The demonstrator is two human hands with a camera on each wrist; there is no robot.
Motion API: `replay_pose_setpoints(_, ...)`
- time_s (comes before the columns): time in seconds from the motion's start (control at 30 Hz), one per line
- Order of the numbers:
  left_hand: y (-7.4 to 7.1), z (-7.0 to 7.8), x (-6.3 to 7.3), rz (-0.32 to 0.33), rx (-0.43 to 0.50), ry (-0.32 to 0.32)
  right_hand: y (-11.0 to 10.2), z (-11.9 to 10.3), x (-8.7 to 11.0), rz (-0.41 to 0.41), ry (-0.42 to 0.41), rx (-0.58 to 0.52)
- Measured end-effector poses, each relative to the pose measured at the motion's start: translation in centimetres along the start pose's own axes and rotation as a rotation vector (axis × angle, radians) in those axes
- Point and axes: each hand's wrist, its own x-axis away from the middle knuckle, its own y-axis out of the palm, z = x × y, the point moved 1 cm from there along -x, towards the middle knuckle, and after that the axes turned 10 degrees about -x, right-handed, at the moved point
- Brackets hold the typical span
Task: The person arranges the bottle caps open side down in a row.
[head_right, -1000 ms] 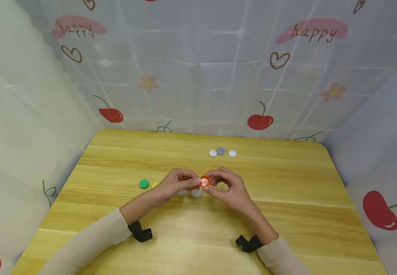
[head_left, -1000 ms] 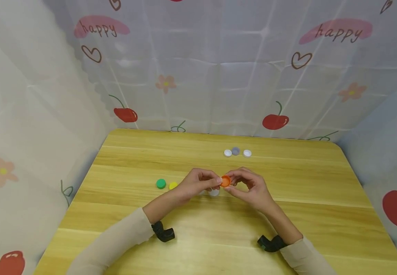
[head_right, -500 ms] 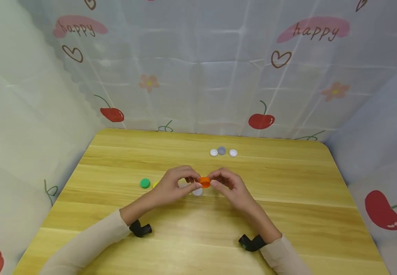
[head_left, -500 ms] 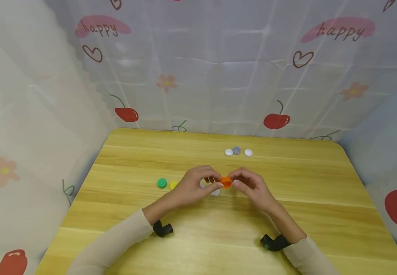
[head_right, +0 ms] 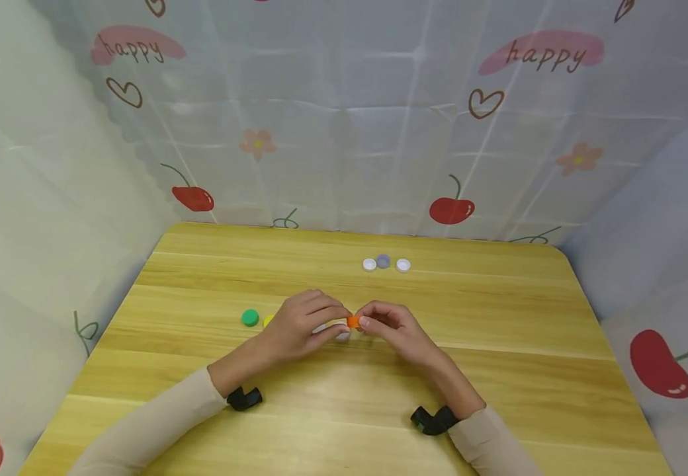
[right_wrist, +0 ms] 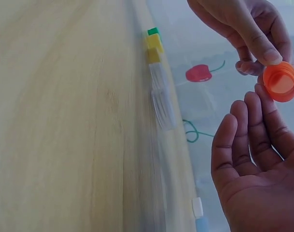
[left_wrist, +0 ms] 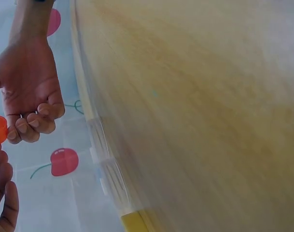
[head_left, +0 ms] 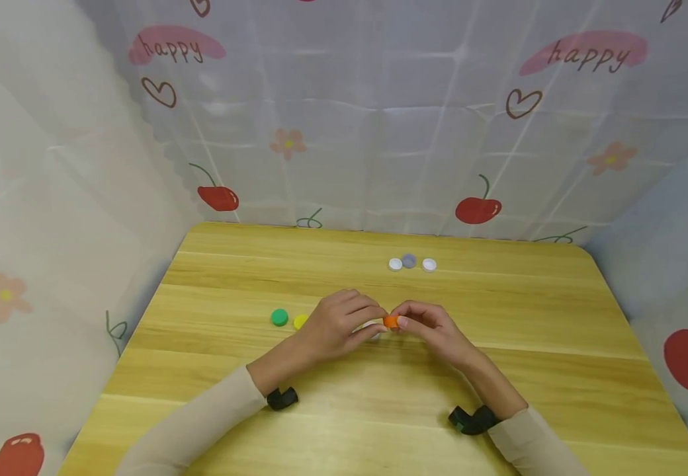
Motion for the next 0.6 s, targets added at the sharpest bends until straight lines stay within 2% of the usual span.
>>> replay_pose_setpoints(0.17, 0.07, 0.16, 0.07, -0.006, 0.015, -0.019, -0.02, 0.24, -0.04, 0.011, -0.007, -0.003)
replay_pose_setpoints(0.23, 0.06, 0.32, 0.13, -0.023, 0.048, -0.05, 0.01, 0.34, 0.06, 0.021, -0.011, -0.007)
replay_pose_setpoints(0.3, 0.09, 0.44, 0.21, -0.058, 0.121, -0.115, 0.1, 0.4, 0.11, 0.031, -0.04, 0.007)
replay_pose_setpoints(0.47, 0.26, 0.57, 0.33, -0.148, 0.345, -0.342, 0.57, 0.05, 0.09, 0.103, -0.155, 0.131)
replay_pose_setpoints(0.53, 0.33, 0.59, 0.33, -0.169, 0.381, -0.391, 0.7, -0.07, 0.15, 0.136, -0.199, 0.196)
replay_pose_setpoints(0.6, 0.41, 0.6, 0.32, -0.18, 0.393, -0.407, 0.76, -0.1, 0.29, 0.157, -0.241, 0.244)
